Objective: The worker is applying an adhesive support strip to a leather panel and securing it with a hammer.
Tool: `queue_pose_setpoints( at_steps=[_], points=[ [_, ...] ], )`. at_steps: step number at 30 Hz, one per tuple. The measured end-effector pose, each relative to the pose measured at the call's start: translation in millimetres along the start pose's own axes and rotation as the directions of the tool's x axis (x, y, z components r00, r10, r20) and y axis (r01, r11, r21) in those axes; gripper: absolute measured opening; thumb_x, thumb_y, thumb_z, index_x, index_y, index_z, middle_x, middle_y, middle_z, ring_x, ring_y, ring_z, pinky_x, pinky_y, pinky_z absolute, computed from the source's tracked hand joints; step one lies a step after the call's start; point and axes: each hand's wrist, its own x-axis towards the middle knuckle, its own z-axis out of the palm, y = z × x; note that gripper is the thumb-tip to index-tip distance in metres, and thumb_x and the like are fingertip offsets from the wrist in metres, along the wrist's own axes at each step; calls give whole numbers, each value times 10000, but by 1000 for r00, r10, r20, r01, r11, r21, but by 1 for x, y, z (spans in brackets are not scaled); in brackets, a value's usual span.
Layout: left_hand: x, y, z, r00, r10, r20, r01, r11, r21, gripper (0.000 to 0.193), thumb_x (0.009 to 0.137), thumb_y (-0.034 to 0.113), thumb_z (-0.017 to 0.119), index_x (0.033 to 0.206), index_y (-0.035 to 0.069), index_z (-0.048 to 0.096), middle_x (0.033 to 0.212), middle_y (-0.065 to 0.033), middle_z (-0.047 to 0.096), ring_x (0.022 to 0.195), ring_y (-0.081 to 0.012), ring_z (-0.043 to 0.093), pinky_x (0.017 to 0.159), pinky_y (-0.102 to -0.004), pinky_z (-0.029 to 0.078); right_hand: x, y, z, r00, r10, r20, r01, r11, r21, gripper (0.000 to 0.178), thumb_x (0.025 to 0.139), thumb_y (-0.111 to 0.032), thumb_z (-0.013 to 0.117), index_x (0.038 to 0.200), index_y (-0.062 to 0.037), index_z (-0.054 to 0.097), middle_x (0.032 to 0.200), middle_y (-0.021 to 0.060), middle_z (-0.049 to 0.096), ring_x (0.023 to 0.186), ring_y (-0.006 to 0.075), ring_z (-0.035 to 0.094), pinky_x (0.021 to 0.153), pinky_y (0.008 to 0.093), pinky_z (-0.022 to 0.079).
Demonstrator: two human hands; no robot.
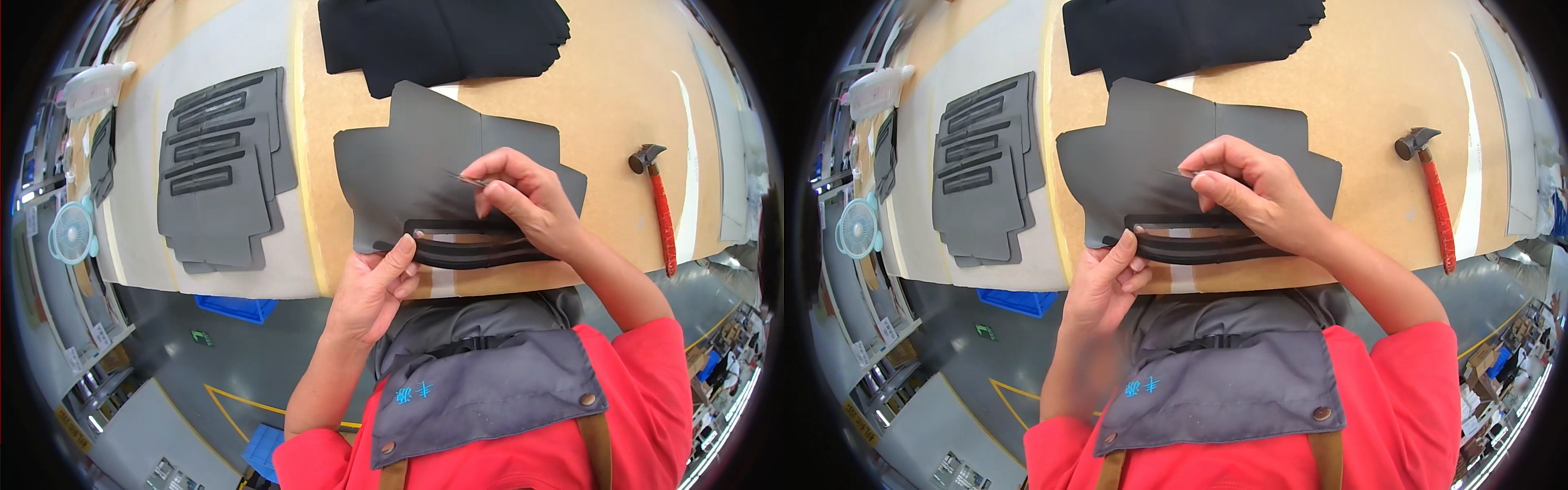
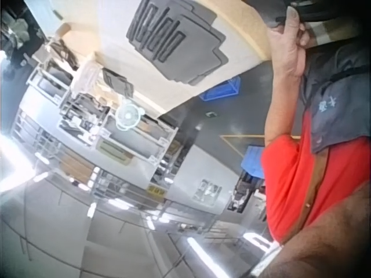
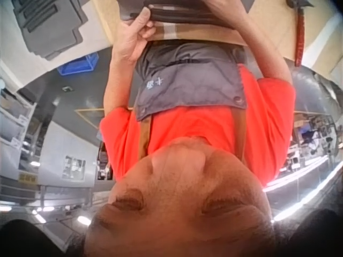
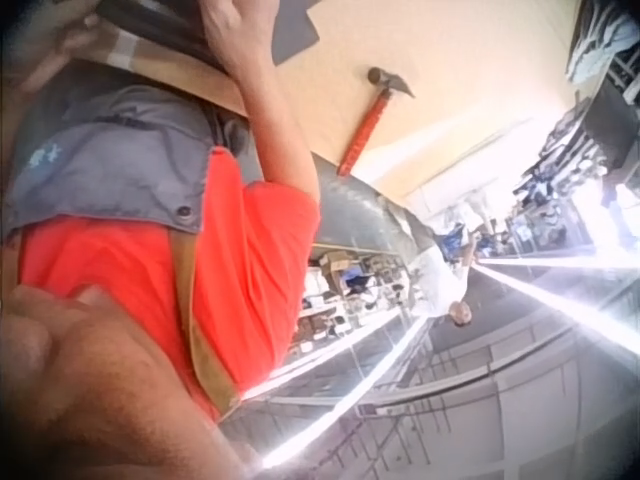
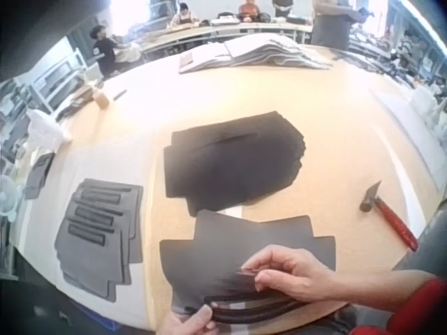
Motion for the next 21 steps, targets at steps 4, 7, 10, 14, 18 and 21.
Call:
queue_pose_setpoints(
  at_steps=[4, 7, 10, 14, 18, 21],
  points=[
    [-1, -6, 2, 998, 62, -22, -60, 996, 68, 133, 987, 165, 717, 1050, 51, 690, 882, 10, 630, 707, -65, 494, 548, -229, 345, -21, -17, 0, 998, -14, -65, 12, 1000, -28, 290, 1051, -246, 616, 1249, -35, 600, 942, -18, 612, 867, 53, 566, 808, 224, 465],
    [-2, -6, 6, 995, 93, -29, -89, 988, 126, 138, 977, 173, 732, 1030, 55, 684, 869, 12, 626, 697, -62, 483, 548, -233, 344, -32, -23, -5, 996, -17, -85, 14, 999, -43, 283, 1059, -242, 601, 1248, -32, 601, 956, -16, 607, 879, 53, 567, 818, 223, 464],
    [-3, -7, 7, 993, 117, -20, -111, 974, 197, 134, 978, 171, 731, 1018, 56, 674, 848, 17, 611, 678, -59, 461, 549, -233, 341, -45, -30, 8, 995, 91, -42, -89, 995, 40, 278, 1071, -237, 577, 1252, -28, 599, 955, -16, 608, 882, 55, 569, 823, 222, 464],
    [-3, -12, 10, 988, 151, 7, -149, 963, 226, 134, 980, 172, 728, 981, 54, 664, 824, 12, 596, 656, -65, 441, 548, -238, 341, -62, -30, 23, 952, 303, 42, -306, 948, 91, 278, 1075, -246, 571, 1229, -18, 610, 903, -8, 624, 856, 42, 562, 781, 219, 454],
    [-4, -14, 11, 992, 128, 14, -128, 966, 223, 154, 979, 180, 730, 953, 45, 662, 807, -1, 589, 649, -81, 450, 549, -246, 351, -68, -37, 32, 912, 408, 41, -404, 877, 259, 260, 1072, -262, 578, 1157, -19, 615, 885, 1, 630, 834, 38, 553, 757, 214, 447],
    [-4, -18, 16, 989, 147, -24, -140, 972, 189, 158, 976, 178, 733, 955, 38, 665, 802, -8, 593, 649, -90, 462, 551, -251, 360, -72, -33, 35, 901, 434, 7, -421, 871, 254, 266, 1066, -266, 586, 1146, -13, 614, 879, 0, 627, 826, 38, 553, 752, 214, 448]
  ],
)
